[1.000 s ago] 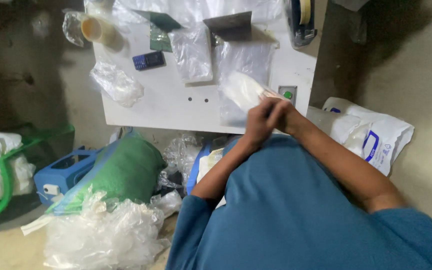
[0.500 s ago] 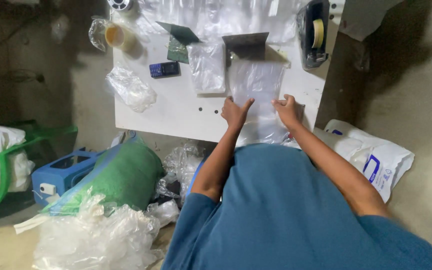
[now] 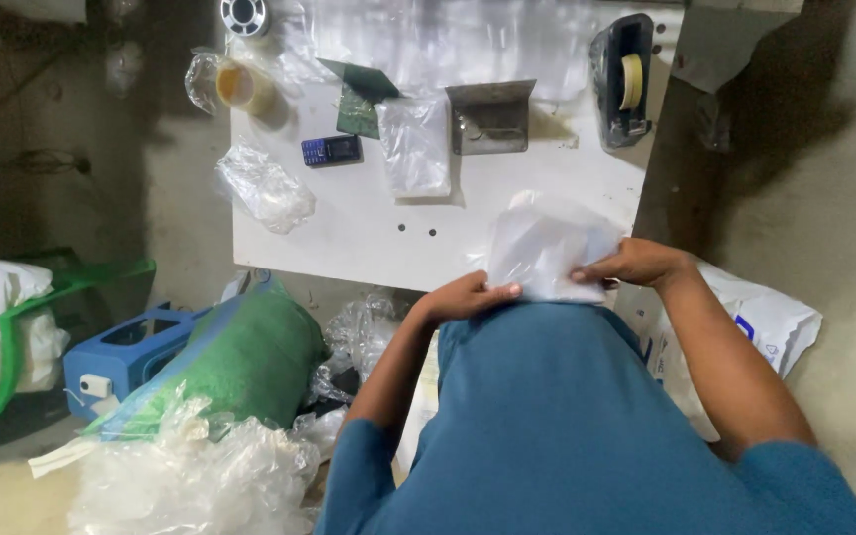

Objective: Folding and stacking plastic bags at a factory workstation

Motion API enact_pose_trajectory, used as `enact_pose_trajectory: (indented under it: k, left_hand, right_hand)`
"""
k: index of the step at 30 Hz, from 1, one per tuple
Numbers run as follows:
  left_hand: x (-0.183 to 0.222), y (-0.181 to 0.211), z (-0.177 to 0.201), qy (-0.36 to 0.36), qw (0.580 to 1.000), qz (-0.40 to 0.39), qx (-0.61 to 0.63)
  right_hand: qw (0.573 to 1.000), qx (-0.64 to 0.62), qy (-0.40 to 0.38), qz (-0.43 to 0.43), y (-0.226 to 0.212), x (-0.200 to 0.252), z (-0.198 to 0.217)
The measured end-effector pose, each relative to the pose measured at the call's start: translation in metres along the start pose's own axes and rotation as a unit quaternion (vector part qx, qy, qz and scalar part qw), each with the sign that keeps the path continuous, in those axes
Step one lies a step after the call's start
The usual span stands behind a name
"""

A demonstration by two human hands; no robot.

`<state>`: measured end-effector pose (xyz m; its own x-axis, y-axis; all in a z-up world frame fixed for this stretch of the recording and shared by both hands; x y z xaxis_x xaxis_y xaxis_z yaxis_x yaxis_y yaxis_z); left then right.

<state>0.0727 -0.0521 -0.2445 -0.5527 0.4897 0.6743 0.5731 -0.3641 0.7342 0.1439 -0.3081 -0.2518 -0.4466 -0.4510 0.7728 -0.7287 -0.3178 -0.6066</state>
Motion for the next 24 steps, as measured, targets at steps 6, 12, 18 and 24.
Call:
enact_pose_trajectory:
  k: [6, 12, 18, 24]
  left_hand:
    - [-0.015, -0.037, -0.013, 0.126, 0.958, 0.094, 0.242]
    - [0.015, 0.037, 0.025, 0.260, 0.948, -0.182, 0.035]
    - [-0.018, 0.002, 0.025, 0.269, 0.954, -0.132, -0.012]
    - [-0.057, -0.025, 0.035, 0.539, 0.793, -0.184, -0.216]
  right_hand:
    - [0.933, 0.289, 0.114, 0.182, -0.029, -0.005, 0.013]
    - [0.999, 0.026, -0.041, -0.004, 0.187, -0.072, 0.004]
    - [0.939, -0.292, -0.149, 0.103, 0.009, -0.025, -0.062]
    - [0.941, -0.069, 0.276, 0.185, 0.035, -0.083, -0.010]
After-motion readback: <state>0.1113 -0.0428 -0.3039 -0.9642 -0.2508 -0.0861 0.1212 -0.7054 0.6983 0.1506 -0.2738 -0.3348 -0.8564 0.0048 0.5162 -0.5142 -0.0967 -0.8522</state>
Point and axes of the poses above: each hand's wrist, its own x-axis away from the middle knuckle, its own z-axis out of the back of the hand, y = z × x, the point moved 7 cm from there along -x, towards the middle knuckle, and after that the axes turned 5 degrees about x, right-handed, at the moved point
